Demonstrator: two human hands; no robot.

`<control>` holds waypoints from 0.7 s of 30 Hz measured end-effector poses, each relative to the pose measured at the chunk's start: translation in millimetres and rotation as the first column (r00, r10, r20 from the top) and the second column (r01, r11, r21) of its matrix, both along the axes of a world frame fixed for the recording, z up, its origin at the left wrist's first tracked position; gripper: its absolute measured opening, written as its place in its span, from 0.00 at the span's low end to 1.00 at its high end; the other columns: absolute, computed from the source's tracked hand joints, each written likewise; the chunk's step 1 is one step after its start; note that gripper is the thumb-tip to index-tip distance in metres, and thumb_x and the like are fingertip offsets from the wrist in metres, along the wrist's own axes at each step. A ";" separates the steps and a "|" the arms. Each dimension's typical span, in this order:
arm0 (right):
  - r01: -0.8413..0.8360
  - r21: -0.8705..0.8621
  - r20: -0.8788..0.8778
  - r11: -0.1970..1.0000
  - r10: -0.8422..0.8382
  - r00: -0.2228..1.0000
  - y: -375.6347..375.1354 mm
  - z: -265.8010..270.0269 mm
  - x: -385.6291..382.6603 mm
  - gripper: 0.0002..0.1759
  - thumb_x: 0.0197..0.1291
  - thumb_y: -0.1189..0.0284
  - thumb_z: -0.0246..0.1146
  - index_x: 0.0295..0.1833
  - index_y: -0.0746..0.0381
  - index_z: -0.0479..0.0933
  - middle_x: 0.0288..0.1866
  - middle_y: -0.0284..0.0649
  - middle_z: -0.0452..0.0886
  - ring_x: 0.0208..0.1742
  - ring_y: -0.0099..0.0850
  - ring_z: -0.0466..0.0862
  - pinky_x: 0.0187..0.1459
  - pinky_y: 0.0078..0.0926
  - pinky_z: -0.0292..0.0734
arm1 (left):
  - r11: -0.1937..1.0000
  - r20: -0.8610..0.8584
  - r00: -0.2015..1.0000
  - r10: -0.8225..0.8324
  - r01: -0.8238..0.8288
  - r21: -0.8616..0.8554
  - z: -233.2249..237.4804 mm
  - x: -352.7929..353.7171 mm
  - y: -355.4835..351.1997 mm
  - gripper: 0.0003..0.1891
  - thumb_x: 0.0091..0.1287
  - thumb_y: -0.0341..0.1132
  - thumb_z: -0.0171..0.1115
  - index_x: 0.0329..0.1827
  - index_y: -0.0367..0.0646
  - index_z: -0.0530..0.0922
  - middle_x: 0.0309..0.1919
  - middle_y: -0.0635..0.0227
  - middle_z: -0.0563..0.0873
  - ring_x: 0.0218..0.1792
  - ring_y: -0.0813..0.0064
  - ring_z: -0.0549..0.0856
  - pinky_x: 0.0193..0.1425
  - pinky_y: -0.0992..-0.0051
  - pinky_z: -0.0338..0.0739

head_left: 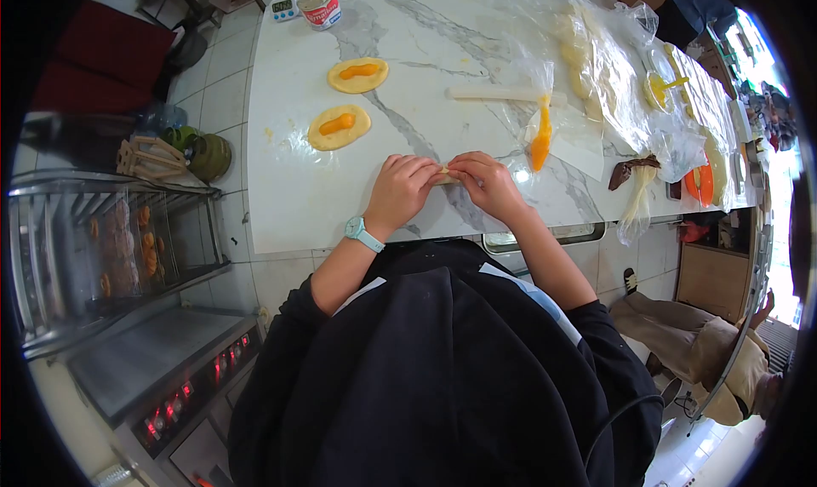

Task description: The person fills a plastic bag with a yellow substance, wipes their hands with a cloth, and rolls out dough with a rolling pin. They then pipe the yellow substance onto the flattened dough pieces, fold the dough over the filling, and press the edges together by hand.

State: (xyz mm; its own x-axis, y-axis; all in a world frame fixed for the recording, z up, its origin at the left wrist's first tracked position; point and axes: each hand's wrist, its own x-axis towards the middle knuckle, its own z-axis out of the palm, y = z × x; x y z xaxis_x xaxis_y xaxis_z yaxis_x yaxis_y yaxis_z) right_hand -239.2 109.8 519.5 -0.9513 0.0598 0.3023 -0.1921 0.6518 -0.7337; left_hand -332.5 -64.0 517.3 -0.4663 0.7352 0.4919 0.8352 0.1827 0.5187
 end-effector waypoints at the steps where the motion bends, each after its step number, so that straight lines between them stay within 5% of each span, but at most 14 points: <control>1: 0.035 -0.051 0.037 0.998 -0.034 0.999 -3.4 6.5 1.9 0.08 0.52 0.78 0.63 0.39 0.65 0.79 0.42 0.43 0.82 0.44 0.43 0.81 0.47 0.35 0.77 | 1.000 0.012 1.000 0.013 -0.013 0.019 1.5 0.6 0.1 0.09 0.57 0.35 0.67 0.38 0.42 0.82 0.38 0.67 0.85 0.39 0.66 0.82 0.47 0.68 0.72; 3: 0.086 -0.096 0.068 0.992 -0.079 0.995 0.7 8.9 2.3 0.07 0.52 0.77 0.64 0.38 0.64 0.79 0.41 0.43 0.82 0.44 0.42 0.81 0.46 0.35 0.77 | 1.000 -0.017 1.000 -0.004 0.005 0.008 -2.6 -1.4 0.2 0.09 0.57 0.35 0.67 0.39 0.43 0.82 0.38 0.67 0.85 0.39 0.66 0.82 0.46 0.68 0.72; 5: -0.033 0.025 0.096 0.999 0.030 0.995 14.7 7.5 -5.1 0.08 0.52 0.78 0.65 0.39 0.62 0.79 0.40 0.41 0.82 0.45 0.40 0.82 0.47 0.31 0.76 | 1.000 -0.046 0.999 -0.025 0.025 -0.001 -8.1 -2.4 1.0 0.10 0.58 0.35 0.67 0.40 0.43 0.82 0.38 0.67 0.85 0.39 0.67 0.82 0.46 0.68 0.72; 7: 0.212 0.122 -0.170 0.970 -0.190 0.967 43.4 23.7 -29.3 0.09 0.52 0.77 0.65 0.40 0.60 0.79 0.42 0.41 0.82 0.45 0.41 0.81 0.48 0.32 0.75 | 1.000 -0.066 0.998 -0.018 0.018 0.002 -11.1 -1.2 0.6 0.11 0.58 0.36 0.67 0.43 0.44 0.81 0.38 0.68 0.85 0.40 0.68 0.82 0.47 0.68 0.71; 9: 0.581 0.180 -0.423 0.794 -0.470 0.775 94.7 40.2 -71.8 0.09 0.54 0.68 0.65 0.39 0.59 0.80 0.46 0.41 0.82 0.48 0.43 0.79 0.52 0.37 0.73 | 1.000 -0.070 0.997 -0.018 0.018 -0.005 -7.5 0.4 -0.8 0.12 0.59 0.37 0.66 0.44 0.45 0.81 0.38 0.68 0.84 0.41 0.69 0.82 0.49 0.67 0.70; 12: 0.728 0.278 -0.343 0.626 -0.643 0.685 152.4 55.9 -112.6 0.18 0.55 0.58 0.64 0.45 0.59 0.80 0.50 0.43 0.81 0.53 0.43 0.79 0.55 0.36 0.72 | 0.999 -0.055 0.998 0.014 -0.016 -0.033 0.5 5.4 -1.0 0.14 0.60 0.39 0.65 0.47 0.45 0.80 0.39 0.68 0.83 0.42 0.70 0.81 0.51 0.67 0.68; 14: 0.640 0.648 0.009 0.414 -0.844 0.536 163.6 48.6 -130.0 0.23 0.55 0.54 0.61 0.50 0.59 0.79 0.54 0.45 0.80 0.59 0.44 0.77 0.59 0.37 0.70 | 0.997 -0.042 0.998 0.051 -0.053 -0.050 3.9 7.7 -1.2 0.14 0.60 0.39 0.66 0.48 0.45 0.80 0.39 0.68 0.83 0.43 0.70 0.81 0.52 0.66 0.67; 15: 0.642 0.644 0.002 0.416 -0.840 0.542 170.0 45.5 -137.0 0.23 0.55 0.54 0.61 0.50 0.59 0.79 0.54 0.45 0.80 0.59 0.44 0.77 0.59 0.37 0.70 | 0.997 -0.054 0.996 0.069 -0.071 -0.034 4.6 8.2 -1.8 0.15 0.60 0.38 0.66 0.49 0.44 0.79 0.39 0.68 0.83 0.44 0.70 0.81 0.53 0.66 0.66; 17: 0.245 0.754 0.381 0.609 -0.710 0.592 179.9 37.4 -146.9 0.24 0.55 0.55 0.61 0.53 0.59 0.78 0.55 0.45 0.80 0.60 0.43 0.77 0.61 0.39 0.70 | 0.995 -0.066 0.993 0.101 -0.102 -0.019 6.3 4.7 -4.9 0.16 0.60 0.38 0.66 0.50 0.44 0.79 0.40 0.67 0.83 0.45 0.70 0.81 0.55 0.66 0.66; 19: 0.383 0.727 0.285 0.570 -0.758 0.587 176.9 35.8 -156.3 0.18 0.57 0.60 0.59 0.50 0.57 0.79 0.51 0.44 0.82 0.53 0.44 0.81 0.55 0.40 0.74 | 0.990 -0.057 0.990 0.129 -0.125 0.061 10.4 -0.6 -13.1 0.15 0.62 0.36 0.65 0.50 0.43 0.79 0.41 0.65 0.83 0.46 0.69 0.81 0.54 0.67 0.69; 20: 0.560 0.616 0.039 0.555 -0.731 0.681 169.2 46.3 -157.8 0.15 0.58 0.62 0.58 0.48 0.57 0.79 0.47 0.44 0.83 0.49 0.45 0.82 0.51 0.41 0.75 | 0.987 -0.061 0.987 0.151 -0.148 0.063 13.0 -5.5 -16.0 0.15 0.62 0.36 0.65 0.50 0.43 0.79 0.41 0.65 0.83 0.46 0.69 0.81 0.54 0.67 0.69; 21: 0.693 0.452 -0.214 0.562 -0.686 0.695 161.6 56.4 -157.6 0.13 0.59 0.64 0.57 0.46 0.56 0.80 0.44 0.43 0.84 0.45 0.45 0.83 0.48 0.42 0.77 | 0.968 0.178 0.964 0.199 -0.222 0.118 15.5 -11.1 -18.4 0.14 0.63 0.36 0.64 0.50 0.41 0.79 0.42 0.65 0.83 0.47 0.69 0.81 0.53 0.67 0.71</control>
